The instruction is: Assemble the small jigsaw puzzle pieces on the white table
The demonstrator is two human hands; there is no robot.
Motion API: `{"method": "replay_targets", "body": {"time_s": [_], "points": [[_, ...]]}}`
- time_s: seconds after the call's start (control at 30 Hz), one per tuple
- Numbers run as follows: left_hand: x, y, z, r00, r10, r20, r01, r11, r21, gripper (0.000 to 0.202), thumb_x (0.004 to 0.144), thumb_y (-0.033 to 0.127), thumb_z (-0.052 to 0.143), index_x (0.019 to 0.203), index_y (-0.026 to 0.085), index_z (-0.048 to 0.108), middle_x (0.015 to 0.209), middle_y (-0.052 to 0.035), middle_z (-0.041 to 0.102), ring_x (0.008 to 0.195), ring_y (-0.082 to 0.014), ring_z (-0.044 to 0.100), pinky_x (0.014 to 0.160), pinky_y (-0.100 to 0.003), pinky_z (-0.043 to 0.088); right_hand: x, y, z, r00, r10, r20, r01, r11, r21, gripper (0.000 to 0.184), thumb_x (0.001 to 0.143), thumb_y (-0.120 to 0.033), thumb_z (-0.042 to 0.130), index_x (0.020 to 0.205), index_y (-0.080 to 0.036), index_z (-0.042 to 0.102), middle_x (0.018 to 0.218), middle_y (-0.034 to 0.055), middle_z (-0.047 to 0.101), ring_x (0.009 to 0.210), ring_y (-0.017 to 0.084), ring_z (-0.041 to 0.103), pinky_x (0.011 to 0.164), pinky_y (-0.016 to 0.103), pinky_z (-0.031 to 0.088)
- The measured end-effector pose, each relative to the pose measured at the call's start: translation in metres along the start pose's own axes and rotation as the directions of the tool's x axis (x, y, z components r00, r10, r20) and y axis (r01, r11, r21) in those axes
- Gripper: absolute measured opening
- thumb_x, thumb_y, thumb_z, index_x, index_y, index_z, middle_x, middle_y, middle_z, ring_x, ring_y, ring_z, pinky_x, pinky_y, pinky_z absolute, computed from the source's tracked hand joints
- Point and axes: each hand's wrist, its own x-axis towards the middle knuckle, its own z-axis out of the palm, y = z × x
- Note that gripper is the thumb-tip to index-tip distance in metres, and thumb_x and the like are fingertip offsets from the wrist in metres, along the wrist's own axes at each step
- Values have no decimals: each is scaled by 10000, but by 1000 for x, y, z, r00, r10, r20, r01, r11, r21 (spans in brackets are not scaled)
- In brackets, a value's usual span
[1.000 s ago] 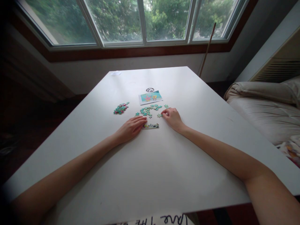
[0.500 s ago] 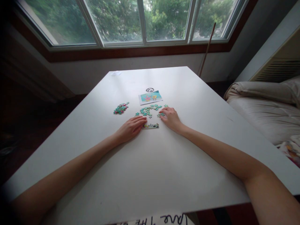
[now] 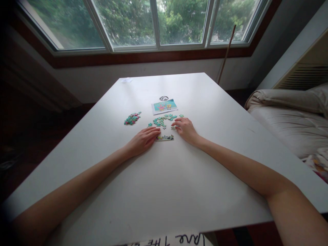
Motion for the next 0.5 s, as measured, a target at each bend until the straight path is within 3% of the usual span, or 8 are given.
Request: {"method": "replay_targets", "body": {"time_s": [0.2,0.5], "points": [[-1,-3,3,1000,8,-12,-8,1000,4,315,916,193,391,1198,188,531,1296,-73,544,1225,-212,458,1034,-397,388,0,1,0,997,38,-72,-34,998,57,207,783,-98,515,893,-196,660,1077,77,644,1056,241,534,955,429,396],[0,-1,1,1000,4,-14,-4,1000,5,313,913,188,398,1194,182,536,1293,-73,549,1219,-217,464,1028,-401,396,-1,1,0,1000,-22,-18,24,986,164,296,723,-31,515,894,-230,652,1006,30,682,1048,230,555,959,433,389]]}}
